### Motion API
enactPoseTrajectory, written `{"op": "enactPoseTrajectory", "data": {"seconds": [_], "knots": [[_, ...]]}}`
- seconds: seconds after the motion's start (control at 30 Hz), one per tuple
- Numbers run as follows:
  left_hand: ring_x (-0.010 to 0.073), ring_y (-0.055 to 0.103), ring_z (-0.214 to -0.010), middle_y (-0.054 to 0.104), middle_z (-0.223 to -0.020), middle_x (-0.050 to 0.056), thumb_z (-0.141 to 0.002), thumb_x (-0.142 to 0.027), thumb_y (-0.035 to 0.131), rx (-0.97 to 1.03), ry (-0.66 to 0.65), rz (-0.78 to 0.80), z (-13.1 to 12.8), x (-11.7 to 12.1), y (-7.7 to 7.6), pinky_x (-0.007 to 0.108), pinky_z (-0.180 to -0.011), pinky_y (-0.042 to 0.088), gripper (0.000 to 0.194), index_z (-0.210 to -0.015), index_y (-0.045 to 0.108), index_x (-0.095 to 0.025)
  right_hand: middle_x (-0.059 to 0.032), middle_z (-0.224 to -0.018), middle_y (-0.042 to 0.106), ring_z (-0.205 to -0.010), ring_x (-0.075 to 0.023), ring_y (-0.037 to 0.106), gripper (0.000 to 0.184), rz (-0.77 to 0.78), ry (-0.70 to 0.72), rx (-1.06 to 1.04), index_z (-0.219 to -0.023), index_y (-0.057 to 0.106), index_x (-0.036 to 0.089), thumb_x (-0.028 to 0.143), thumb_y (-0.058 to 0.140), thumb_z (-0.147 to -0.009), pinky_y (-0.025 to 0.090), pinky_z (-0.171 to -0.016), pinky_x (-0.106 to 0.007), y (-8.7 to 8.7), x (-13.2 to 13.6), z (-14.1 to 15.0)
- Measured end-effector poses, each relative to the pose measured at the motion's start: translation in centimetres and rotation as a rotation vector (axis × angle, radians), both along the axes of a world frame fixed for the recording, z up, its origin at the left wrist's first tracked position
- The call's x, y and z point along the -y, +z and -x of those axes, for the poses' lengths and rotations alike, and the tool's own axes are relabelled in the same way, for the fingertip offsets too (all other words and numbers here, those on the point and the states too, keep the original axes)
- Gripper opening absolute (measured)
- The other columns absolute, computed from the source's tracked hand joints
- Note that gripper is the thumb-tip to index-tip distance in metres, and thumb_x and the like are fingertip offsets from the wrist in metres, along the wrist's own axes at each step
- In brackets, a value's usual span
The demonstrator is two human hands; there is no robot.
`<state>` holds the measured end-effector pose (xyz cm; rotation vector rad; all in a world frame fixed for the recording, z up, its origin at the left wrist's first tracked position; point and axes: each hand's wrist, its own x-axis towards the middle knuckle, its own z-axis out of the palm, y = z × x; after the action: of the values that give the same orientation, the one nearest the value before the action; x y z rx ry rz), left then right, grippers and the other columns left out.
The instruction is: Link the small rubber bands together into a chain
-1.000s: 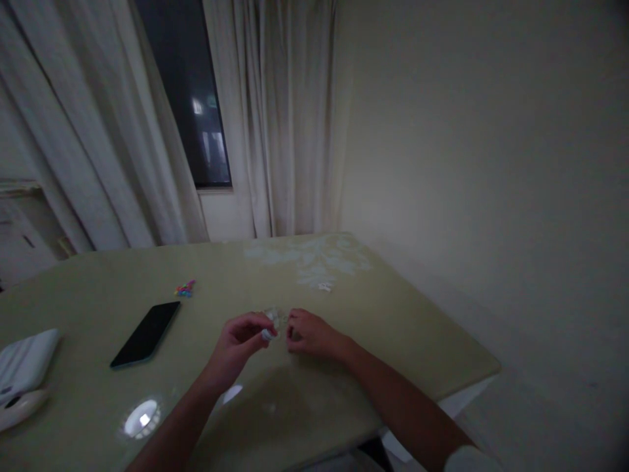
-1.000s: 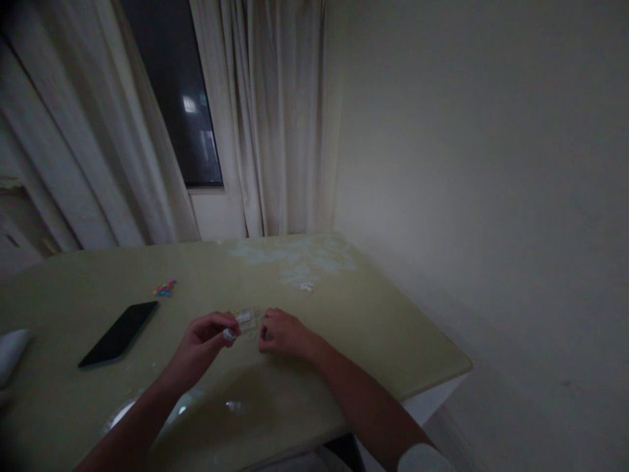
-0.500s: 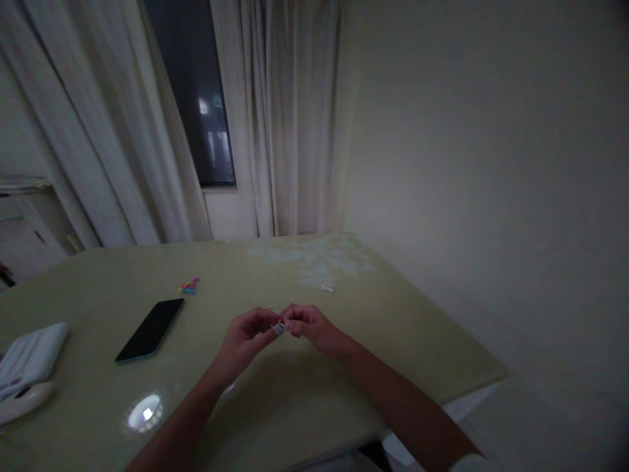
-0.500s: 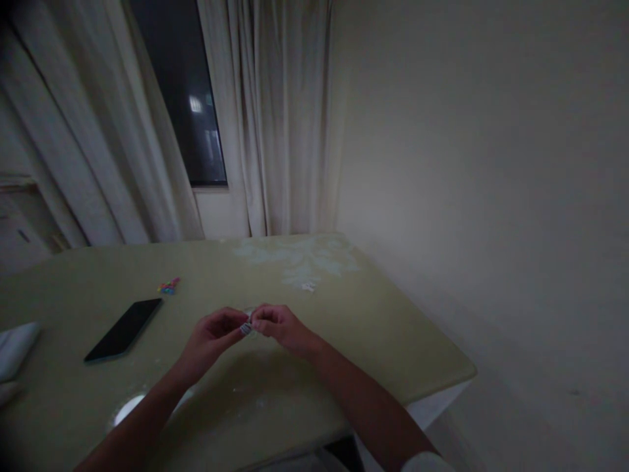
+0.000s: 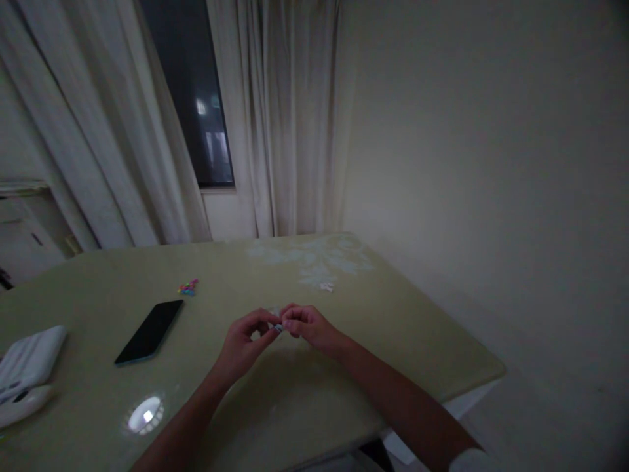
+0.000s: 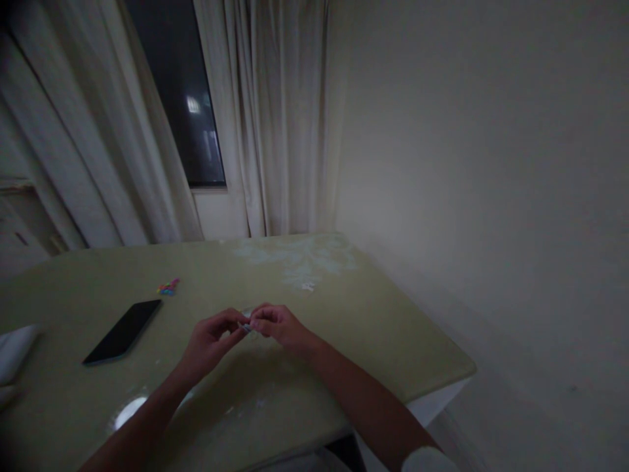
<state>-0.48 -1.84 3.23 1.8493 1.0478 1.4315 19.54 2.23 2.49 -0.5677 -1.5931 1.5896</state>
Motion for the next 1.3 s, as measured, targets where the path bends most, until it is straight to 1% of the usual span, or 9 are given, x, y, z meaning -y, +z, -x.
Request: {"op": "enactPoseTrajectory", "data": {"seconds": [0.1,0.23,0.3,0.43,0.7,0.8,1.0,1.17,1.3], "knots": [[0.0139,0.062,-0.065,0.072,-0.082,0.002,-0.087,-0.029,0.075,-0.037,0.040,-0.072,0.0,0.2,0.3,0.024,-0.063,0.051,0.009,-0.090,0.076,-0.021,0.0018,-0.079,0.053,-0.066,-0.0119,0.043,0.037,-0.041,-0.097,0.122,-0.090,0.070,0.018,0.054,0.075,-0.087,0.034,-0.063,-0.026,-0.5,-0.3,0.1],[0.0139,0.064,-0.067,0.077,-0.089,0.003,-0.090,-0.027,0.071,-0.092,0.118,-0.106,0.3,0.2,0.2,0.024,-0.066,0.051,0.011,-0.098,0.077,-0.022,-0.0006,-0.092,0.057,-0.077,-0.0138,0.051,0.020,-0.370,-0.274,0.449,-0.092,0.073,0.018,0.034,0.082,-0.086,0.042,-0.074,-0.027,-1.5,-0.7,0.1],[0.0140,0.065,-0.067,0.077,-0.084,0.002,-0.090,-0.025,0.069,-0.116,0.161,-0.111,0.6,0.0,-0.1,0.023,-0.066,0.051,0.013,-0.100,0.078,-0.023,-0.0026,-0.103,0.058,-0.089,-0.0155,0.055,0.017,-0.515,-0.257,0.570,-0.095,0.075,0.019,0.023,0.085,-0.083,0.045,-0.084,-0.028,-2.2,-0.8,0.1],[0.0133,0.064,-0.067,0.078,-0.085,0.001,-0.089,-0.024,0.069,-0.103,0.181,-0.153,0.8,-0.3,-0.5,0.022,-0.064,0.050,0.014,-0.099,0.079,-0.024,-0.0049,-0.110,0.059,-0.104,-0.0187,0.058,0.012,-0.649,-0.220,0.680,-0.094,0.075,0.019,0.016,0.082,-0.085,0.046,-0.094,-0.030,-3.2,-0.8,0.3],[0.0152,0.069,-0.072,0.079,-0.085,0.001,-0.088,-0.022,0.070,-0.082,0.158,-0.157,0.9,-0.6,-0.7,0.023,-0.066,0.053,0.011,-0.093,0.080,-0.025,-0.0088,-0.105,0.062,-0.101,-0.0228,0.056,0.004,-0.846,-0.181,0.872,-0.089,0.068,0.015,0.015,0.070,-0.093,0.046,-0.094,-0.036,-2.7,-0.3,0.8],[0.0150,0.070,-0.073,0.079,-0.085,0.001,-0.088,-0.021,0.070,-0.091,0.150,-0.168,1.0,-0.6,-0.6,0.023,-0.067,0.053,0.012,-0.093,0.080,-0.025,-0.0079,-0.104,0.060,-0.101,-0.0220,0.055,0.007,-0.783,-0.186,0.754,-0.090,0.065,0.016,0.017,0.065,-0.097,0.045,-0.095,-0.037,-2.3,-0.5,0.6],[0.0131,0.067,-0.068,0.078,-0.083,0.000,-0.088,-0.021,0.073,-0.116,0.087,-0.222,0.5,-0.5,-0.3,0.021,-0.064,0.053,0.009,-0.091,0.081,-0.024,-0.0027,-0.097,0.056,-0.090,-0.0168,0.056,0.035,-0.347,-0.195,0.230,-0.090,0.064,0.018,0.052,0.060,-0.101,0.045,-0.083,-0.030,-0.2,-0.9,-0.4],[0.0123,0.063,-0.062,0.076,-0.080,-0.001,-0.089,-0.024,0.073,-0.148,0.093,-0.196,0.2,-0.4,-0.4,0.021,-0.063,0.053,0.018,-0.106,0.080,-0.025,-0.0025,-0.095,0.058,-0.086,-0.0164,0.055,0.046,-0.204,-0.099,0.115,-0.090,0.070,0.019,0.065,0.071,-0.089,0.042,-0.077,-0.030,0.1,-0.3,0.1],[0.0135,0.065,-0.068,0.075,-0.085,0.002,-0.091,-0.022,0.070,-0.151,0.073,-0.238,0.4,-0.4,-0.3,0.022,-0.064,0.053,0.012,-0.096,0.080,-0.024,0.0004,-0.085,0.056,-0.070,-0.0124,0.046,0.043,-0.115,-0.106,0.086,-0.089,0.071,0.018,0.061,0.075,-0.085,0.037,-0.067,-0.027,-0.6,-0.7,0.4]]}}
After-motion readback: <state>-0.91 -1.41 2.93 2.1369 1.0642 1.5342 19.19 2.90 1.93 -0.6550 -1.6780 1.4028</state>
